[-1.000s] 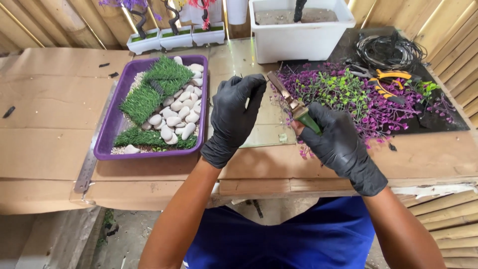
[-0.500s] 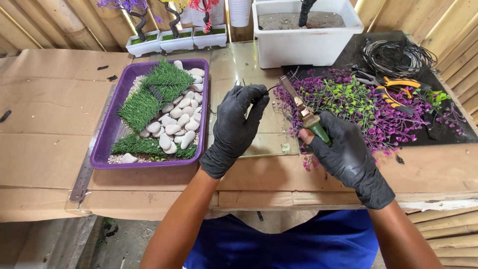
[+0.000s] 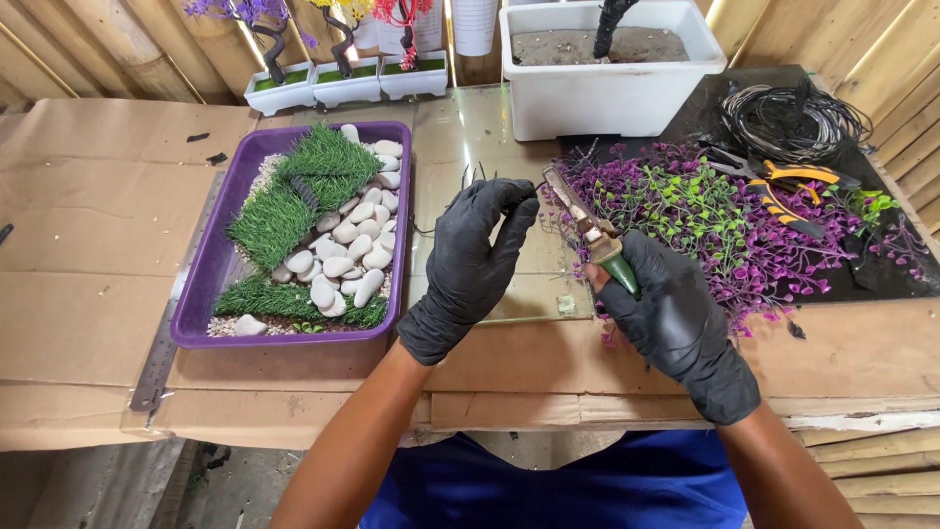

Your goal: The person uses pliers to bend a thin black wire into a curved shape. They hold the wire with one hand and manipulate it with the pliers in the other, repeatedly bending and adjusting the wire over the course of the video.

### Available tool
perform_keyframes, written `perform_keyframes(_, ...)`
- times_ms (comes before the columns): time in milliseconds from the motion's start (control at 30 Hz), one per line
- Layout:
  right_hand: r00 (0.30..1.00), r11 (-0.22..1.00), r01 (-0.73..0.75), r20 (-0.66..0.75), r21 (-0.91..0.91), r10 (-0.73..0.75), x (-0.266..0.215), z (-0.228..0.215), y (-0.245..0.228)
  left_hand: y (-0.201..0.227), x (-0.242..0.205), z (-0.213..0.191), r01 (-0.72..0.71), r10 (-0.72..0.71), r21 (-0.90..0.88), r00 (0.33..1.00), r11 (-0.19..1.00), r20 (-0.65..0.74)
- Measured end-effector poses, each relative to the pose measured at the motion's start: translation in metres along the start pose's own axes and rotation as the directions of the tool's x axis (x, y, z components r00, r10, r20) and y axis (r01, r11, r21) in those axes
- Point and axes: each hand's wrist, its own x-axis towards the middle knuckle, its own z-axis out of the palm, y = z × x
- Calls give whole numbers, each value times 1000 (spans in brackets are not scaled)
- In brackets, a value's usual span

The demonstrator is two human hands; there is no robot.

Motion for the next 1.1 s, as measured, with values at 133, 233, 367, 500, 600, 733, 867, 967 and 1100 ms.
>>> perform_keyframes(133,998,998,-56,22,26,56,2,-8,3,4,-1,-3,43,-43,-60,999,997,0)
perform_keyframes(233,998,998,-54,30,36,53,1,-6,6,5,-2,-4,58,-59,-80,998,995,-15)
perform_keyframes(367,1000,1000,-4,6,-18,4,-3,3,18,5,-1,-1,47,-48,-76,999,996,-12)
perform_keyframes(500,999,1000,27,-34,10,-26,2,-1,6,5,-2,-1,75,-75,-97,997,992,0)
perform_keyframes(600,1000,999,-20,0,40,20,-2,-6,22,5,-7,-6,205,-199,-181,979,962,50)
perform_keyframes(733,1000,999,-23,-9,37,23,-2,-8,22,8,-9,-3,286,-265,-270,958,920,110)
perform_keyframes(867,999,999,33,-18,12,-33,-1,-9,18,20,-5,-6,373,-329,-359,927,856,180)
perform_keyframes(967,999,997,48,-15,-57,-49,-4,-5,27,23,-3,-6,397,-344,-350,916,848,205)
perform_keyframes(1100,992,975,118,-27,-186,-125,0,-5,21,10,-5,-2,399,-353,-296,914,868,200)
